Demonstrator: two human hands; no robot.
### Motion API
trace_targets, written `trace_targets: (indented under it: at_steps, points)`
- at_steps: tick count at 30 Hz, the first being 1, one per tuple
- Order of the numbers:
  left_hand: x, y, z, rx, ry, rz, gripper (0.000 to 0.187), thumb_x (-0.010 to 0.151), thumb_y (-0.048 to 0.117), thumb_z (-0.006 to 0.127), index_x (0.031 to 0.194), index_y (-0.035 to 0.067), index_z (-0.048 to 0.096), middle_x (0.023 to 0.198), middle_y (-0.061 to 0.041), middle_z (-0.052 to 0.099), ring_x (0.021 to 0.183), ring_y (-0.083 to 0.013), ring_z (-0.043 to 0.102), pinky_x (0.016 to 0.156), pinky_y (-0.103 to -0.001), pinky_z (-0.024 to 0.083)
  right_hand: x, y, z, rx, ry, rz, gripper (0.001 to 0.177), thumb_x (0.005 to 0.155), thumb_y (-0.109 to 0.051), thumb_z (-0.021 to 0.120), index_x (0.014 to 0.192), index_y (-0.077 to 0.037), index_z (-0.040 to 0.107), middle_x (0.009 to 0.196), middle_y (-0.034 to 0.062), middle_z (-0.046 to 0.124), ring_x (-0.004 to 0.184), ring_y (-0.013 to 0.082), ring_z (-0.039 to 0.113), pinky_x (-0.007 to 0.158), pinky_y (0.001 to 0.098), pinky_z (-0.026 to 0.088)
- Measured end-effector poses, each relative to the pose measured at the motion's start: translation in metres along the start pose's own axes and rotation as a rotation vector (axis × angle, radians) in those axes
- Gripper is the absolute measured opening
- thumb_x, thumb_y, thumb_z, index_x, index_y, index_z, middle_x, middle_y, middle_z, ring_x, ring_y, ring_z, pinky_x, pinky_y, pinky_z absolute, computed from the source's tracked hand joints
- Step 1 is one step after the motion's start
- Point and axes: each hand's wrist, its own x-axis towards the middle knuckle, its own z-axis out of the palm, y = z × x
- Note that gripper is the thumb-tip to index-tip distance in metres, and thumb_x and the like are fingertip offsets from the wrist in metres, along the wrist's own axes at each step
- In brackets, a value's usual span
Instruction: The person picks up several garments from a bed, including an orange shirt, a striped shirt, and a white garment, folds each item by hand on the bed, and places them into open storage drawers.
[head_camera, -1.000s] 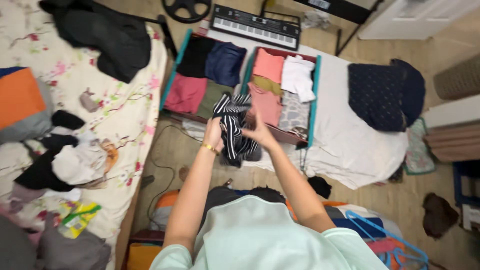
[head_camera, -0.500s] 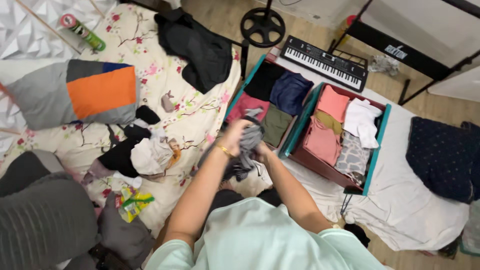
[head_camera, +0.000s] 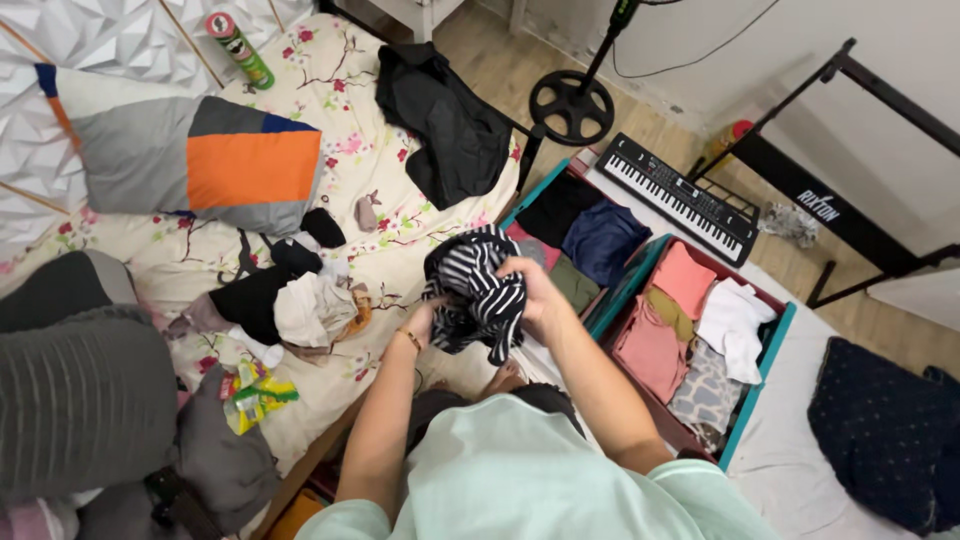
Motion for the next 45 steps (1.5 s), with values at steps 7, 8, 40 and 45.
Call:
trace_targets:
  at_steps: [7,8,40,45]
  points:
    - [-0.007,0.058,0.114,-0.536,-0.255,0.256,0.034,0.092,0.027,0.06,0.114,0.002,0.07,0.107,-0.013,0.077,0.097,-0.0293,0.074,0.093,-0.043,0.058,0.007,-0.059,-0.115,-0.934,0.38,-0.537,0.029,0.079,-0.002,0.064,0.107,0.003,0.07,0.095,0.0102,0.073,0.077,0.0177,0.07,0.071,0.033,0.057]
    - [-0.012,0.068,0.134,-0.572,-0.257,0.295,0.032,0.091,0.026,0.06,0.113,0.004,0.07,0.107,-0.012,0.077,0.097,-0.0291,0.074,0.093,-0.043,0.058,0.009,-0.063,-0.129,-1.089,0.414,-0.631,0.029,0.079,-0.002,0.064,0.106,0.003,0.07,0.094,0.0102,0.073,0.078,0.018,0.07,0.071,0.0332,0.057]
    - [0.029,0.07,-0.009,-0.276,-0.019,0.353,0.056,0.101,0.045,0.058,0.13,-0.002,0.063,0.124,-0.014,0.071,0.111,-0.0269,0.069,0.097,-0.04,0.055,0.1,-0.086,-0.096,-1.64,-0.165,-0.104,0.013,0.077,-0.018,0.066,0.085,-0.008,0.07,0.087,0.011,0.071,0.089,0.0274,0.07,0.08,0.0402,0.054]
    - [-0.05,0.151,0.019,0.552,-0.302,0.126,0.062,0.102,0.05,0.061,0.121,-0.009,0.068,0.116,-0.018,0.074,0.106,-0.027,0.07,0.094,-0.038,0.056,0.081,-0.095,-0.065,-2.356,-0.19,-0.088,0.012,0.077,-0.02,0.066,0.081,-0.009,0.07,0.086,0.0111,0.071,0.091,0.0288,0.07,0.082,0.0413,0.054]
